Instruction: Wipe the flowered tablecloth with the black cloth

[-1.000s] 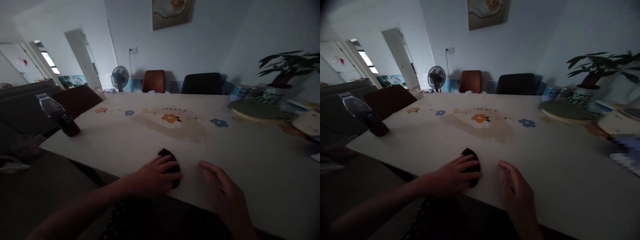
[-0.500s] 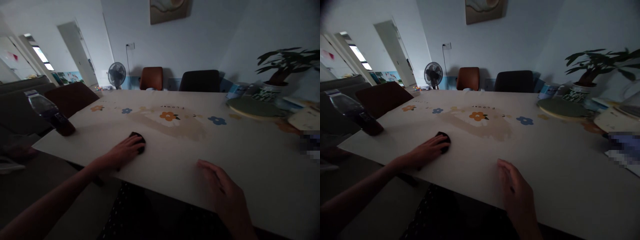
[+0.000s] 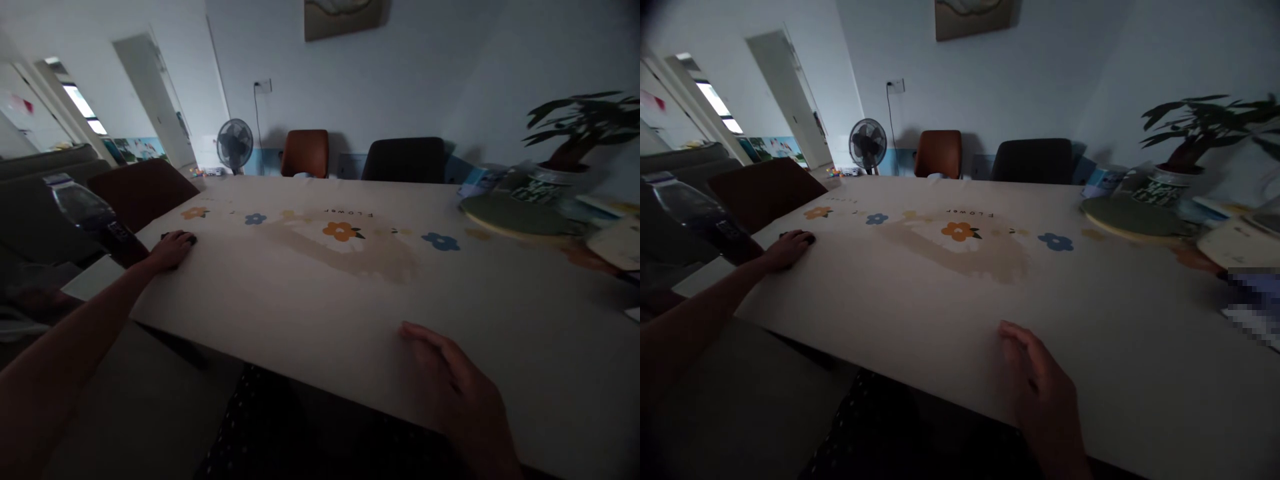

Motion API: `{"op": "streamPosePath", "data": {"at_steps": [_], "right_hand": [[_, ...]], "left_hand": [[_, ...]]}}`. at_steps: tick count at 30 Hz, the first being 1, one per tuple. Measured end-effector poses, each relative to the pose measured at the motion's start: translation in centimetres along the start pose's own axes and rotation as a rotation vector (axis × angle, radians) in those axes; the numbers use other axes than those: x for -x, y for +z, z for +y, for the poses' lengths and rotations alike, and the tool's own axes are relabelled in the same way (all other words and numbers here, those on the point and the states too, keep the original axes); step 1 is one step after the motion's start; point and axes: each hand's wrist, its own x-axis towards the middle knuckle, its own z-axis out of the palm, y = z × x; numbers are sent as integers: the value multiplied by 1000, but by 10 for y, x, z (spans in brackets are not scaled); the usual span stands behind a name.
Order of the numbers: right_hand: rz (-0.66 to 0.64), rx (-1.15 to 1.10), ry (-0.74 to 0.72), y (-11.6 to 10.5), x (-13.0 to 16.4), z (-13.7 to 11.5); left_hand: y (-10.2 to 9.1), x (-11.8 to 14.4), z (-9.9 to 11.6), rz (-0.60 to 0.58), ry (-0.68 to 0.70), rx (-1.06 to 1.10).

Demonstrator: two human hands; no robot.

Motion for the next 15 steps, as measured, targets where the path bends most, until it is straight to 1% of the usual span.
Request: {"op": "streamPosePath", "data": {"at_steps": [3,6,8,10,13,15], "right_hand": [[-3,9,-5,-1,0,0],[8,12,-22,-2,0,-1],[12,3,-34,-2,0,-3],[3,-7,-34,-1,1,-5],[30,-16,5,1,4,-10],[51,-10,19,2,4,-13]], "left_hand": [[1,5,9,-3,-13,23],[1,27,25,-19,66,55],[2,53,39,-31,128,72],[2,84,57,-33,196,97],[2,131,82,18,289,162],[1,153,94,66,308,193]]}}
